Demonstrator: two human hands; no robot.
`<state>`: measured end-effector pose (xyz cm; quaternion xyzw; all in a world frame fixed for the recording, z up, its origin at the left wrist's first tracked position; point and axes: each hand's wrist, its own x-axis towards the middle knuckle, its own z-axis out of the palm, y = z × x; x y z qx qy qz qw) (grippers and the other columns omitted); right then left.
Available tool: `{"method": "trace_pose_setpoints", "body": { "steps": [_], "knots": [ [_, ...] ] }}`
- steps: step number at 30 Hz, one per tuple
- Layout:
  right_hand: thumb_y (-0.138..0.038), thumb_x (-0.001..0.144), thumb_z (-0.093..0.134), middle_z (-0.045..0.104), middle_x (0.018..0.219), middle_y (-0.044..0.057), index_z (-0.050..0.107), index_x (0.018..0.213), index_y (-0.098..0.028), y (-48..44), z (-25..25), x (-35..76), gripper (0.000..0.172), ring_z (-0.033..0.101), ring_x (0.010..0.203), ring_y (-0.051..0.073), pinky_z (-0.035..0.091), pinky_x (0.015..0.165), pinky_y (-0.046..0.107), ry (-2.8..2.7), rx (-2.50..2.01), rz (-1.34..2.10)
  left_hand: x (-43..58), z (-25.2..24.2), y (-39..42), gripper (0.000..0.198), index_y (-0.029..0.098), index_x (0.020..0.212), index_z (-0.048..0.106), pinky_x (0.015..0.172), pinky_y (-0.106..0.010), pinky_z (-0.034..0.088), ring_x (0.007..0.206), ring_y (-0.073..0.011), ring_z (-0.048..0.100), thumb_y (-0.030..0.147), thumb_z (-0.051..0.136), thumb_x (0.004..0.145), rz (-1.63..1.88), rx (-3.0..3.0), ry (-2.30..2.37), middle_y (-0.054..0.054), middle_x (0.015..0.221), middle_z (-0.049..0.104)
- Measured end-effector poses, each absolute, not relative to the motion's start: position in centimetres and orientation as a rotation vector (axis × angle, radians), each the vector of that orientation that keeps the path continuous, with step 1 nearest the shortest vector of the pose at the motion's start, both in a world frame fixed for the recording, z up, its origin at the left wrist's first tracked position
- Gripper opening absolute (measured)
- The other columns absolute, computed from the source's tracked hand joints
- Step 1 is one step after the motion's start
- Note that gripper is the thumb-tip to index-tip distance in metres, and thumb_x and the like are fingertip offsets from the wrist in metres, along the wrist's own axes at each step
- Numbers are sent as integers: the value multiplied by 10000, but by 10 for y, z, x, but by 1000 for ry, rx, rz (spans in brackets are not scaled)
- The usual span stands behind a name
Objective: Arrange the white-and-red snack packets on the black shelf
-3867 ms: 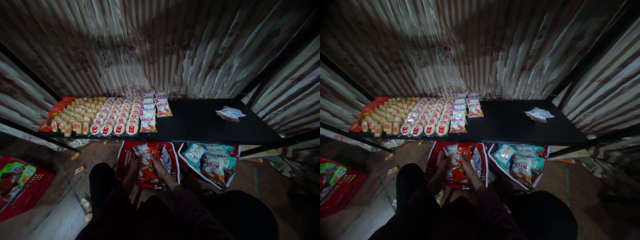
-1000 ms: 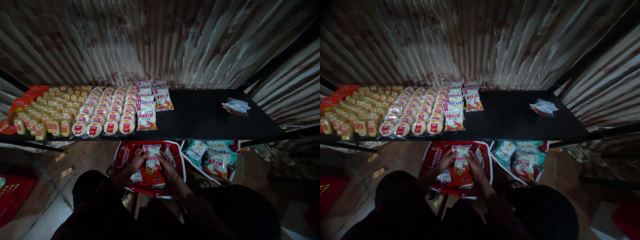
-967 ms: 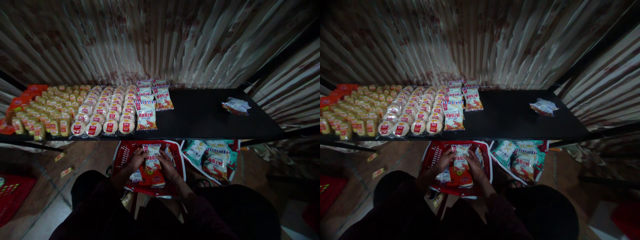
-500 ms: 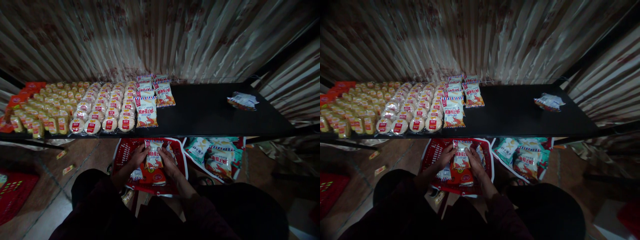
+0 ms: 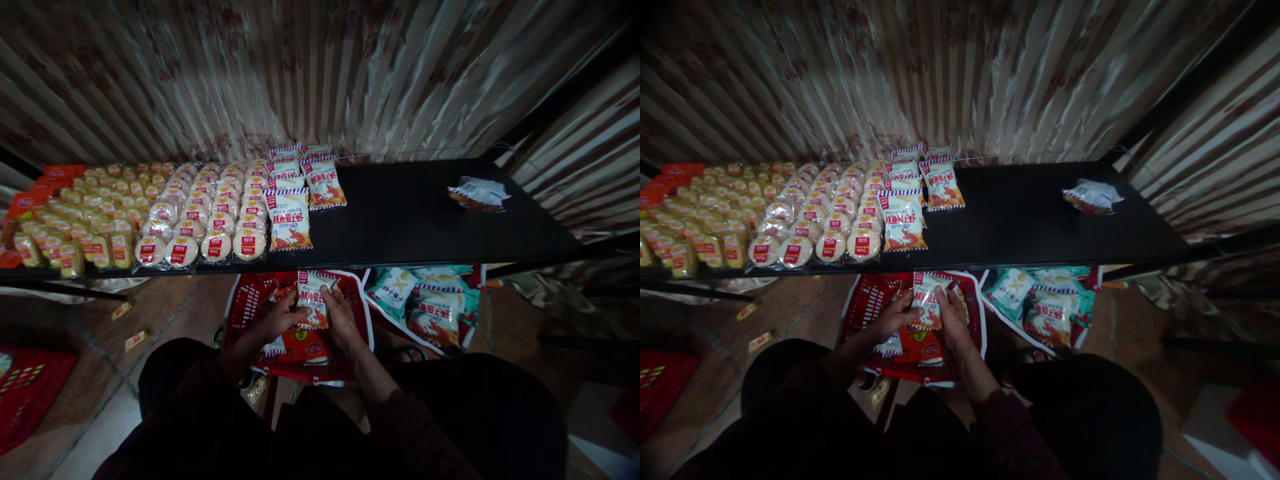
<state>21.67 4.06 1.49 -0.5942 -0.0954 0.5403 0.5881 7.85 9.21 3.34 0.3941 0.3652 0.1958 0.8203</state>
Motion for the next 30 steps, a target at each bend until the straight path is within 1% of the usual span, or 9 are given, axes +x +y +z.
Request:
{"method": "trace_pose_setpoints", "body": {
  "steps": [5, 8, 11, 13, 15, 19, 22, 26, 30],
  "knots": [
    [-513, 609, 766, 734, 724, 31, 646, 882, -197, 39, 23, 216, 435, 698, 699, 235, 549, 595, 325, -124, -1338, 1310, 73, 29, 88, 553, 157, 1070, 596, 942, -421, 453, 1025, -266, 629, 349, 829, 608, 394, 824, 748, -110, 1060, 687],
    [-508, 619, 762, 737, 748, 40, 638, 876, -198, 36, 26, 217, 422, 701, 727, 246, 554, 612, 340, -105, -1326, 1361, 71, 27, 87, 539, 152, 1060, 605, 926, -417, 461, 1031, -275, 627, 344, 827, 608, 386, 839, 723, -109, 1027, 694],
    [-512, 662, 732, 744, 834, 45, 636, 952, -219, 30, 31, 216, 424, 700, 796, 254, 559, 634, 351, -159, -1295, 1416, 69, 24, 85, 519, 158, 1062, 612, 922, -401, 460, 1032, -270, 625, 344, 815, 622, 412, 831, 734, -99, 1022, 696],
    [-479, 664, 740, 742, 894, 36, 626, 1016, -249, 25, 34, 215, 435, 696, 837, 249, 561, 652, 351, -193, -1293, 1439, 69, 23, 83, 513, 157, 1060, 617, 919, -395, 461, 1024, -265, 627, 359, 806, 628, 438, 796, 754, -96, 1022, 696],
    [-417, 634, 775, 738, 929, 23, 612, 1067, -276, 20, 38, 213, 483, 692, 862, 244, 561, 674, 351, -208, -1283, 1469, 70, 21, 81, 509, 154, 1051, 625, 914, -397, 465, 1007, -261, 631, 378, 802, 629, 464, 756, 779, -95, 1009, 698],
    [-292, 540, 839, 736, 943, 8, 590, 1143, -294, 10, 39, 212, 653, 693, 875, 252, 560, 718, 369, -218, -1205, 1526, 71, 18, 77, 522, 162, 1069, 630, 900, -402, 474, 968, -250, 643, 398, 799, 634, 483, 721, 782, -84, 975, 702],
    [-260, 524, 844, 740, 931, 4, 566, 1196, -295, 7, 36, 213, 728, 696, 869, 252, 558, 732, 375, -204, -1181, 1538, 73, 18, 77, 559, 168, 1098, 620, 895, -398, 476, 947, -240, 649, 416, 799, 631, 489, 713, 769, -77, 962, 702],
    [-255, 522, 838, 744, 918, 0, 551, 1224, -294, 8, 35, 214, 759, 698, 859, 245, 555, 734, 368, -190, -1193, 1515, 75, 18, 79, 571, 157, 1077, 624, 883, -395, 482, 942, -241, 649, 443, 801, 616, 481, 717, 773, -83, 963, 699],
    [-270, 532, 828, 743, 927, 6, 553, 1233, -290, 12, 37, 213, 753, 692, 864, 248, 554, 726, 363, -213, -1230, 1455, 74, 15, 80, 487, 177, 1034, 634, 875, -382, 480, 937, -235, 647, 471, 754, 666, 466, 748, 822, -71, 967, 699]
  ]
}}
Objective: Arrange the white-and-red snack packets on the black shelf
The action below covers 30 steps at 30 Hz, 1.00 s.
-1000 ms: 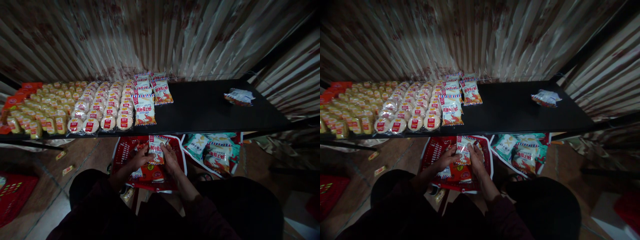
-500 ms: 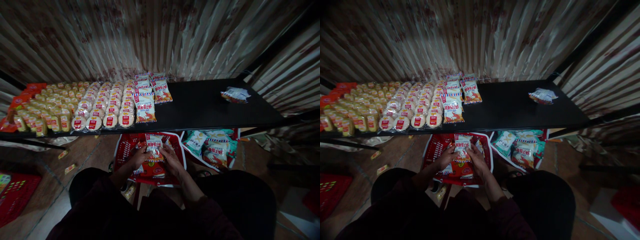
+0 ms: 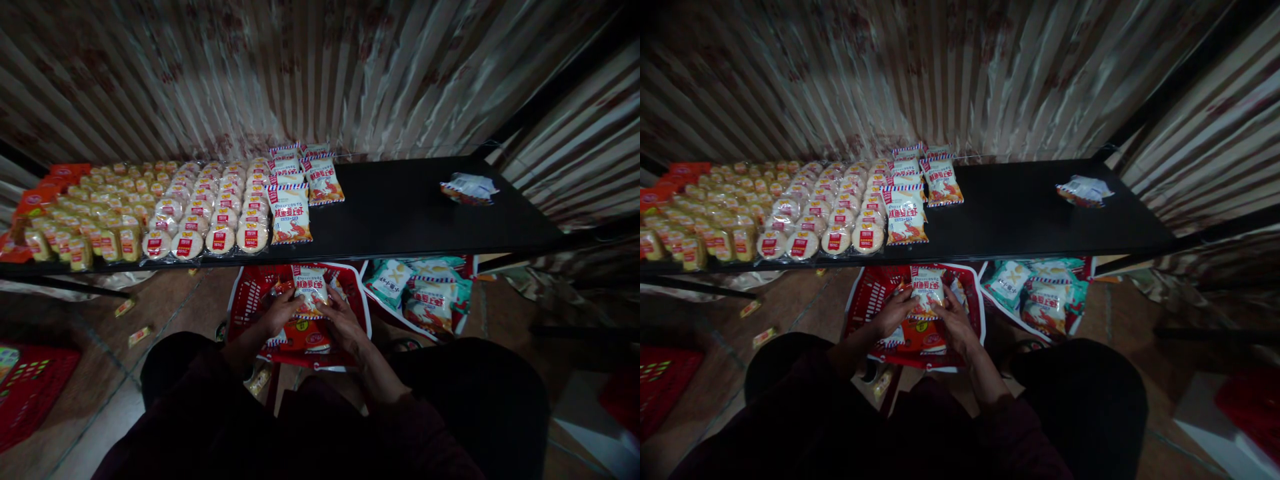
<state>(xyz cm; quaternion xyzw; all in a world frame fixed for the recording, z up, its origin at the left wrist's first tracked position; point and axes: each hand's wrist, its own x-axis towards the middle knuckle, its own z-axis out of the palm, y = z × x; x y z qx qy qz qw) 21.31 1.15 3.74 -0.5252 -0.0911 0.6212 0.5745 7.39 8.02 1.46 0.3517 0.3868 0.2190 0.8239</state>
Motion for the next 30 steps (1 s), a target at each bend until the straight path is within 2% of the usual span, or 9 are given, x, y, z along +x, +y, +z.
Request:
{"method": "trace_pose_setpoints", "body": {
  "steps": [5, 9, 16, 19, 22, 26, 30],
  "knots": [
    [-274, 532, 813, 743, 924, 10, 560, 1224, -286, 12, 32, 213, 737, 693, 840, 254, 554, 702, 362, -173, -1308, 1397, 72, 2, 84, 334, 179, 884, 618, 861, -347, 466, 884, -204, 638, 335, 787, 643, 557, 940, 1025, -48, 898, 696],
    [-303, 562, 785, 741, 928, 16, 576, 1204, -258, 9, 19, 210, 677, 689, 840, 252, 553, 712, 366, -205, -1367, 1350, 71, -7, 87, 313, 181, 886, 600, 803, -312, 464, 775, -159, 614, 211, 777, 629, 615, 1047, 1144, -10, 790, 651],
    [-325, 609, 735, 722, 951, 7, 563, 1239, -277, 5, 11, 197, 654, 669, 810, 233, 547, 700, 354, -354, -1536, 1199, 70, -8, 84, 278, 183, 879, 574, 722, -276, 458, 683, -130, 574, 135, 713, 643, 583, 1173, 1254, 15, 737, 593],
    [-320, 629, 706, 702, 1027, 17, 576, 1229, -278, 6, 9, 190, 616, 651, 884, 235, 536, 776, 360, -435, -1578, 1092, 70, 0, 82, 262, 187, 883, 566, 720, -284, 466, 716, -144, 595, 150, 693, 656, 539, 1065, 1174, -9, 787, 628],
    [-337, 662, 673, 647, 1169, 45, 558, 1248, -259, 6, 4, 185, 603, 614, 1018, 249, 496, 898, 396, -569, -1612, 1003, 70, 9, 81, 251, 190, 907, 590, 768, -305, 474, 839, -172, 622, 235, 689, 681, 491, 888, 1063, -44, 931, 658],
    [-326, 722, 596, 517, 1355, 92, 499, 1310, -212, 2, -5, 176, 606, 461, 1255, 283, 341, 1078, 484, -914, -1711, 777, 72, 15, 81, 382, 214, 1016, 618, 878, -359, 463, 985, -212, 622, 382, 720, 688, 458, 706, 964, -59, 1056, 668],
    [-296, 758, 537, 390, 1460, 110, 407, 1388, -196, -2, -11, 164, 651, 302, 1374, 296, 253, 1123, 527, -1142, -1807, 624, 75, 13, 80, 437, 198, 1046, 639, 946, -356, 440, 1012, -224, 626, 373, 765, 666, 483, 616, 891, -70, 1060, 685]
  ]
}}
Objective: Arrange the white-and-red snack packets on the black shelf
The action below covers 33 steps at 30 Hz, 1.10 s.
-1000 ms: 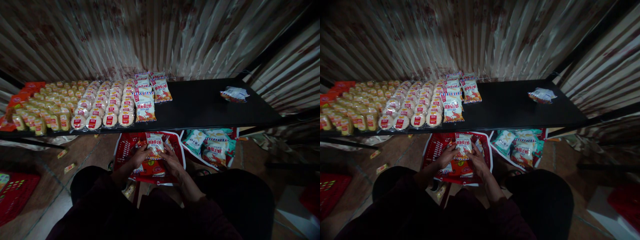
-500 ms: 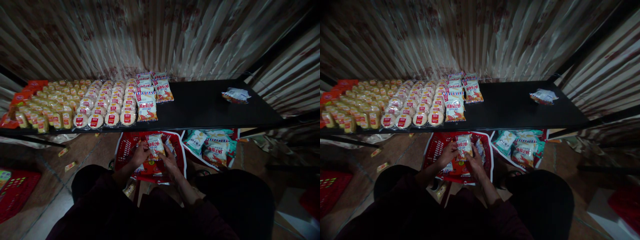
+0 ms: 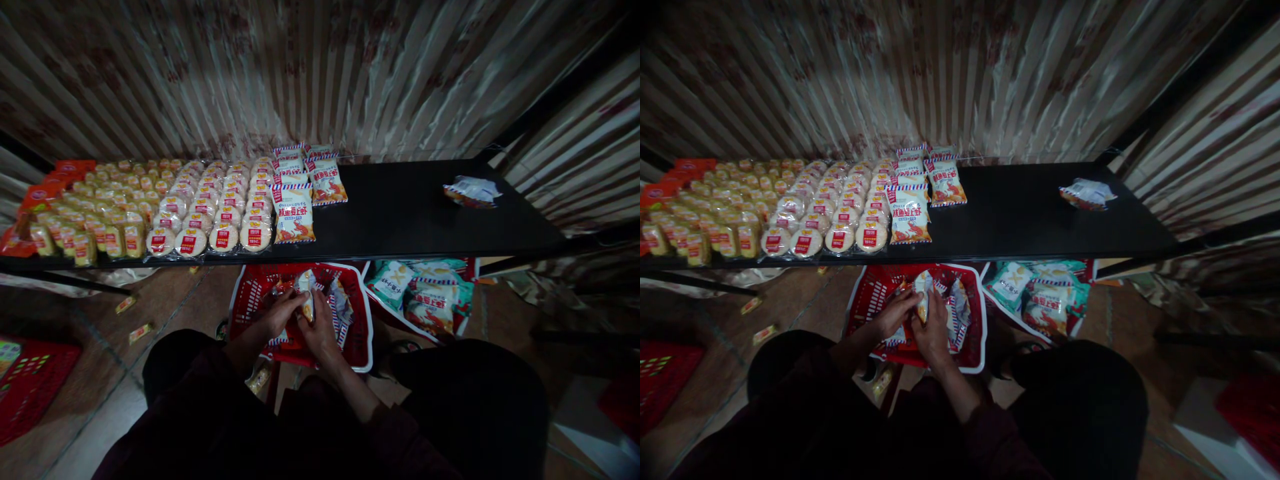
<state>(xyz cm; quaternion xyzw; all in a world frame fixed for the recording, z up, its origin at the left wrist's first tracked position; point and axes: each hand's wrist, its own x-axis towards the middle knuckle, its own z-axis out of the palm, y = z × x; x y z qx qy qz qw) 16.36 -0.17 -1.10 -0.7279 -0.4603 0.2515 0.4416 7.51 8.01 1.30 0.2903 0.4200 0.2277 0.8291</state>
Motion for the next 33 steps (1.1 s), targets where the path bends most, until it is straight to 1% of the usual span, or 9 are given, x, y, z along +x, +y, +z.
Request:
{"method": "trace_pose_setpoints", "body": {
  "steps": [3, 6, 10, 15, 19, 22, 26, 29, 33],
  "knots": [
    [-288, 763, 529, 326, 1496, 115, 374, 1412, -191, -3, -8, 155, 674, 264, 1388, 308, 253, 1118, 538, -1229, -1845, 557, 76, 11, 80, 428, 176, 1015, 650, 947, -341, 443, 991, -217, 635, 320, 793, 638, 504, 574, 863, -70, 1031, 698],
    [-306, 783, 520, 327, 1498, 99, 406, 1392, -212, -3, 0, 151, 627, 265, 1388, 307, 255, 1115, 540, -1290, -1827, 516, 77, 14, 81, 456, 163, 1001, 651, 893, -334, 474, 952, -223, 650, 333, 807, 608, 517, 527, 896, -62, 972, 710],
    [-354, 824, 522, 398, 1462, 97, 495, 1320, -231, -5, 11, 152, 512, 340, 1352, 293, 277, 1109, 519, -1312, -1748, 554, 76, 20, 83, 447, 140, 996, 653, 834, -314, 494, 922, -233, 664, 363, 779, 629, 571, 496, 952, -58, 901, 719],
    [-329, 886, 444, 538, 1330, 109, 579, 1203, -219, -4, 17, 163, 362, 465, 1257, 251, 334, 1084, 470, -1150, -1705, 571, 76, 19, 88, 409, 113, 1094, 622, 821, -317, 498, 884, -232, 675, 292, 656, 728, 537, 364, 931, -81, 912, 729],
    [-378, 863, 462, 564, 1297, 117, 569, 1212, -194, 1, 9, 179, 408, 483, 1238, 258, 330, 1087, 483, -969, -1721, 575, 76, 16, 90, 397, 111, 1121, 609, 837, -343, 501, 884, -236, 678, 247, 576, 750, 476, 314, 856, -88, 932, 729],
    [-434, 830, 511, 583, 1290, 100, 544, 1254, -208, 4, 1, 188, 482, 524, 1203, 257, 381, 1055, 463, -806, -1727, 719, 75, 14, 90, 418, 116, 1138, 597, 853, -358, 497, 897, -238, 678, 220, 564, 734, 471, 320, 802, -88, 948, 728],
    [-486, 776, 584, 651, 1183, 94, 552, 1253, -208, 7, -4, 192, 553, 604, 1088, 257, 472, 960, 436, -636, -1676, 871, 74, 12, 91, 393, 105, 1091, 620, 852, -343, 496, 919, -235, 675, 224, 574, 719, 402, 349, 821, -92, 938, 728],
    [-501, 760, 601, 679, 1103, 95, 570, 1234, -196, 8, -2, 194, 564, 634, 1004, 256, 495, 917, 432, -609, -1668, 867, 76, 13, 90, 340, 108, 1040, 641, 826, -318, 502, 928, -230, 671, 252, 593, 735, 426, 418, 889, -87, 920, 729],
    [-484, 759, 615, 668, 1135, 102, 566, 1237, -196, 7, 0, 196, 560, 620, 1035, 262, 482, 931, 445, -631, -1669, 833, 78, 20, 86, 372, 146, 1055, 636, 769, -306, 518, 880, -215, 674, 316, 687, 728, 476, 510, 927, -74, 958, 722]
  ]
}}
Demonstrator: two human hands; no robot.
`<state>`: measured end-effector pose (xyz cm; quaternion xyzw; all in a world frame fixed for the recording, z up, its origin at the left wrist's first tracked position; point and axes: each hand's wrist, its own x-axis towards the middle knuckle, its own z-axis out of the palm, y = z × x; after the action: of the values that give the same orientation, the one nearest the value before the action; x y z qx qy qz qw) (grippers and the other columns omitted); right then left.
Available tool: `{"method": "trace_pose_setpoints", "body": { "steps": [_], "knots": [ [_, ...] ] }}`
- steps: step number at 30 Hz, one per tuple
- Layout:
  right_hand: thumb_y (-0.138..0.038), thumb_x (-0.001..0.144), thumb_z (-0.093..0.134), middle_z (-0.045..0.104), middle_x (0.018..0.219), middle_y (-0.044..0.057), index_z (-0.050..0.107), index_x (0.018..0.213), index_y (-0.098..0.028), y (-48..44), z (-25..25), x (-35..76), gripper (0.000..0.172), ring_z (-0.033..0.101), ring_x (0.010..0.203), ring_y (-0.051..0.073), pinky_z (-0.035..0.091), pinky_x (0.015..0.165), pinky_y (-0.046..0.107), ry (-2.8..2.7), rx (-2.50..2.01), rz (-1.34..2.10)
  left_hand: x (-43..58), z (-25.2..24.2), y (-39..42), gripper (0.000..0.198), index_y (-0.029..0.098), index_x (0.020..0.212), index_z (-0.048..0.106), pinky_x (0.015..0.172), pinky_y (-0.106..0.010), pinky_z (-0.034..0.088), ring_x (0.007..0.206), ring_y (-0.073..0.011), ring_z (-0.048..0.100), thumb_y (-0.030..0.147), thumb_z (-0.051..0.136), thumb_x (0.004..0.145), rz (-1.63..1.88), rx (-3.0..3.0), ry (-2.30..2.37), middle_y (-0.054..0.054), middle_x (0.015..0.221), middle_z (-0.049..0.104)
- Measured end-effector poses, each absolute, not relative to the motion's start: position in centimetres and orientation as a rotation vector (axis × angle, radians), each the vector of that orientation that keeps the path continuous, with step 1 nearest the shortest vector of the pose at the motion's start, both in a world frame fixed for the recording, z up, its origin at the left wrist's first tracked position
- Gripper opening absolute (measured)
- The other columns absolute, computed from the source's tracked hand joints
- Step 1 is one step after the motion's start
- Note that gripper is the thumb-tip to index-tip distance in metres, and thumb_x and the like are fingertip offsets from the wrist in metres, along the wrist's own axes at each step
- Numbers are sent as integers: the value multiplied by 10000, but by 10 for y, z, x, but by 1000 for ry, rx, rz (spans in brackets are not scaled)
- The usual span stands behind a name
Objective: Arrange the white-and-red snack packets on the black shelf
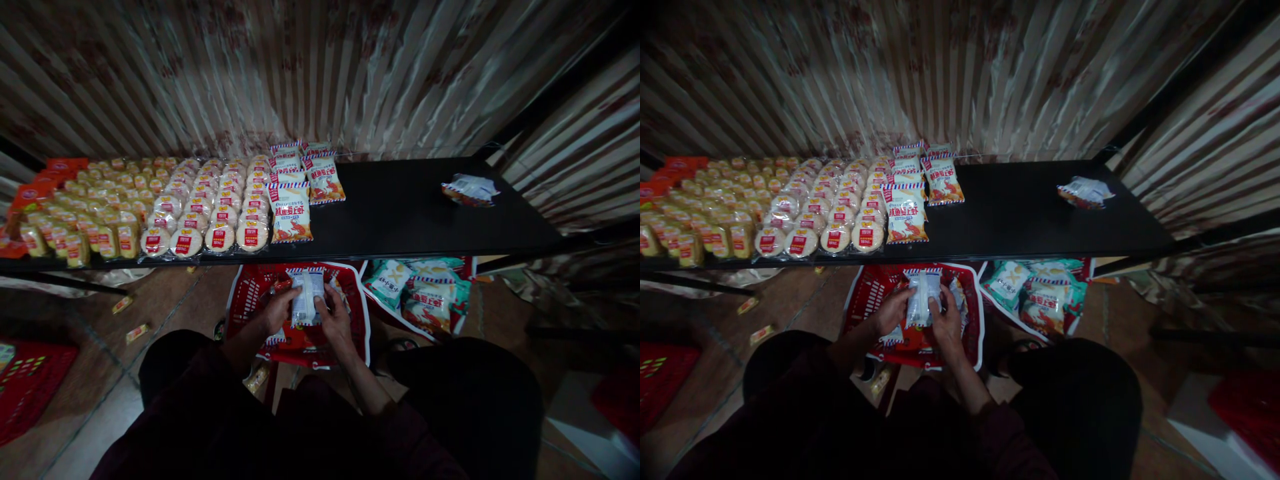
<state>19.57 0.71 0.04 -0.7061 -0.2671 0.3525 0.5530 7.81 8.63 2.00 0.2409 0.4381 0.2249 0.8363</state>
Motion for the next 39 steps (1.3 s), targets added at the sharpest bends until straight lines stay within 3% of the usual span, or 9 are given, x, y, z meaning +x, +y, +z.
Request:
{"method": "trace_pose_setpoints", "body": {
  "steps": [5, 17, 27, 34, 39],
  "knots": [
    [-479, 740, 640, 650, 1180, 97, 563, 1235, -196, 7, -2, 195, 575, 602, 1081, 256, 467, 966, 436, -632, -1625, 842, 79, 23, 84, 444, 165, 1032, 637, 757, -303, 526, 847, -200, 670, 331, 787, 648, 520, 547, 916, -64, 974, 712],
    [-423, 781, 589, 630, 1244, 73, 571, 1239, -243, 4, -9, 197, 493, 571, 1167, 263, 415, 1036, 476, -572, -1574, 897, 77, 10, 86, 396, 173, 974, 651, 746, -276, 523, 896, -197, 664, 336, 780, 637, 575, 552, 910, -44, 907, 713],
    [-359, 825, 527, 611, 1229, 99, 511, 1272, -225, 3, -12, 199, 467, 588, 1106, 239, 462, 974, 454, -803, -1612, 783, 79, 9, 85, 328, 168, 921, 667, 806, -305, 514, 907, -209, 661, 313, 772, 645, 634, 511, 886, -50, 869, 717],
    [-231, 759, 512, 620, 1139, 93, 634, 1100, -226, 3, 2, 201, 362, 542, 1093, 264, 420, 985, 503, -1098, -1780, 475, 78, 22, 84, 413, 168, 979, 647, 781, -311, 490, 898, -227, 657, 307, 777, 613, 576, 581, 939, -62, 947, 712],
    [-283, 772, 502, 651, 1130, 83, 660, 1072, -232, 1, 7, 205, 342, 564, 1085, 268, 411, 994, 490, -974, -1751, 592, 78, 28, 82, 332, 201, 969, 643, 783, -286, 463, 925, -205, 633, 367, 698, 687, 586, 722, 940, -32, 982, 697]
  ]
}}
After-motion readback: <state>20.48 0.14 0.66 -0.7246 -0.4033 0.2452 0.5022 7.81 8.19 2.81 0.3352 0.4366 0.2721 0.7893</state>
